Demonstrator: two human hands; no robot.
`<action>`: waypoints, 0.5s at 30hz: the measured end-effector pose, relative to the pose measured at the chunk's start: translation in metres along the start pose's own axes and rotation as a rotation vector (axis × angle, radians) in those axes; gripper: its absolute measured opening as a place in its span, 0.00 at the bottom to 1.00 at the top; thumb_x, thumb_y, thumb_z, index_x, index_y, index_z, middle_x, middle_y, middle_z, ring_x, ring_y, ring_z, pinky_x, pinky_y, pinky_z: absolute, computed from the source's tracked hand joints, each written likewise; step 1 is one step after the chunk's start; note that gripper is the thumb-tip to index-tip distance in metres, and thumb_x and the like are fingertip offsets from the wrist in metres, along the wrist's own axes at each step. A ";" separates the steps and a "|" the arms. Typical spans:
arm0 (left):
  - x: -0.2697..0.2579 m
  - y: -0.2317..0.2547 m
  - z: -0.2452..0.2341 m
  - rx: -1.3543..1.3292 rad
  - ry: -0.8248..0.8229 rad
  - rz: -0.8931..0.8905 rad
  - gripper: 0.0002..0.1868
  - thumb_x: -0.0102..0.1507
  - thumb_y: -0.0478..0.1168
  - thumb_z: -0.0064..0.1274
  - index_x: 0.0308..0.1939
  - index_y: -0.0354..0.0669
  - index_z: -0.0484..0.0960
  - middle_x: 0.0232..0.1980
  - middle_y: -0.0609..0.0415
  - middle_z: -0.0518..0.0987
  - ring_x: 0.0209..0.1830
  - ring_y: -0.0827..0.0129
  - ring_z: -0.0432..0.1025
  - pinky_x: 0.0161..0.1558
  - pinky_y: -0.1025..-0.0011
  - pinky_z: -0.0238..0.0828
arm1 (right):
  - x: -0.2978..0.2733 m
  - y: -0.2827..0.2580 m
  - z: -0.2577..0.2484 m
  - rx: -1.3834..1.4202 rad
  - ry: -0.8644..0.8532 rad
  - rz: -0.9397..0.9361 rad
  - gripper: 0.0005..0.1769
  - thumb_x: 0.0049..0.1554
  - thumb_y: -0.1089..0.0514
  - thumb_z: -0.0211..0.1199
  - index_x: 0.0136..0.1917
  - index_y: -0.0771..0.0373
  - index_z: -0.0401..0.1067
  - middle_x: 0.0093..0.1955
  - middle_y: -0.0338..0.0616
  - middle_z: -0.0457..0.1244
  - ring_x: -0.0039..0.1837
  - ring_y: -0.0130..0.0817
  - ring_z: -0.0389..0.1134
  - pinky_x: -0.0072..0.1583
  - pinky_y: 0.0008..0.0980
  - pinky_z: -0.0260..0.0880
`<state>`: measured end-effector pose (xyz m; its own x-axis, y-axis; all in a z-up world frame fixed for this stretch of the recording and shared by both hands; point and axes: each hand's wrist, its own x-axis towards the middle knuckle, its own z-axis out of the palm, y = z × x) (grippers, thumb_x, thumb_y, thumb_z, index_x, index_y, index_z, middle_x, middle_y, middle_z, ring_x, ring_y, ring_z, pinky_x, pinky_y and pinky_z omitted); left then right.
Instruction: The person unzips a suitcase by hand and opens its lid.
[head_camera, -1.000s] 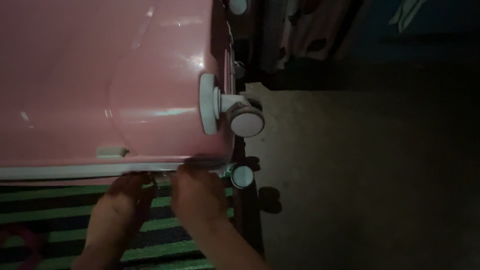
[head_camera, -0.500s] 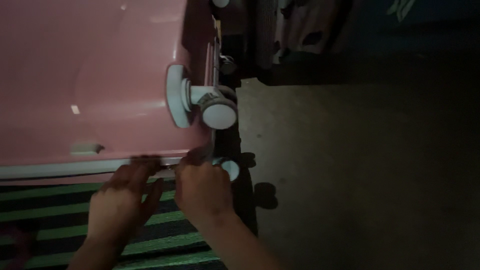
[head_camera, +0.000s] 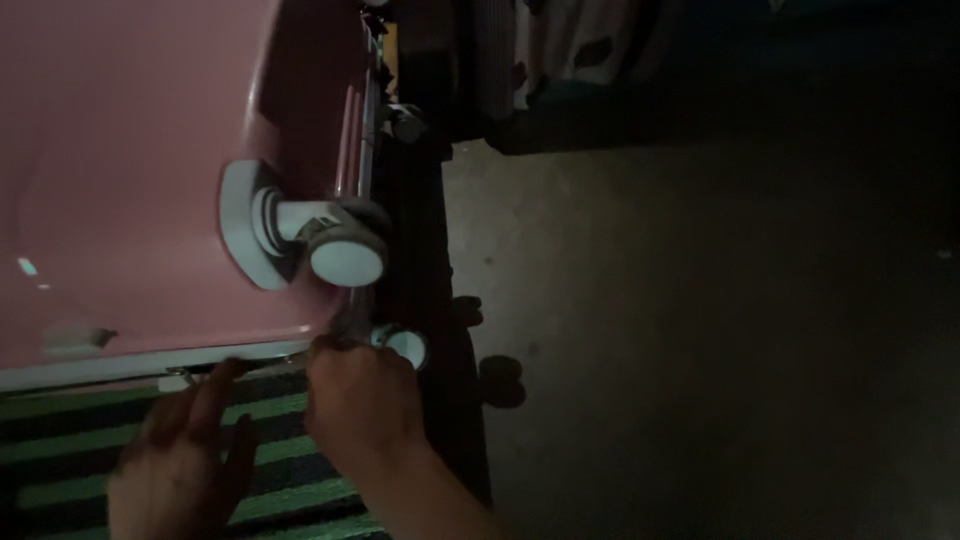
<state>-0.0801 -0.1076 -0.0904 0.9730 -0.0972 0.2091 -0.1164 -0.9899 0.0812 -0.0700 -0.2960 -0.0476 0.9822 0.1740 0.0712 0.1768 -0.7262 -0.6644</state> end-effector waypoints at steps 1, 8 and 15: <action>0.001 -0.002 -0.002 0.047 -0.040 0.017 0.32 0.60 0.45 0.57 0.70 0.50 0.71 0.58 0.49 0.81 0.57 0.56 0.77 0.52 0.56 0.80 | 0.000 -0.002 -0.001 -0.033 -0.012 0.001 0.02 0.52 0.66 0.66 0.38 0.66 0.75 0.35 0.59 0.68 0.38 0.50 0.74 0.44 0.47 0.76; 0.000 0.016 -0.018 -0.107 -0.062 0.101 0.34 0.57 0.39 0.55 0.69 0.47 0.69 0.72 0.46 0.70 0.68 0.52 0.66 0.62 0.50 0.69 | 0.004 -0.011 -0.003 -0.055 -0.128 0.111 0.02 0.51 0.69 0.64 0.36 0.67 0.77 0.36 0.60 0.69 0.41 0.53 0.74 0.49 0.47 0.73; 0.011 0.043 -0.048 0.020 -0.328 -0.061 0.52 0.51 0.38 0.59 0.78 0.51 0.54 0.77 0.50 0.59 0.75 0.54 0.53 0.65 0.48 0.60 | 0.003 -0.020 -0.001 -0.040 -0.083 0.178 0.02 0.52 0.67 0.65 0.39 0.68 0.77 0.37 0.60 0.69 0.41 0.53 0.74 0.45 0.45 0.76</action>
<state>-0.0836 -0.1461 -0.0377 0.9907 -0.0623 -0.1211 -0.0549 -0.9965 0.0638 -0.0707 -0.2814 -0.0333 0.9898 0.0933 -0.1074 0.0047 -0.7759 -0.6308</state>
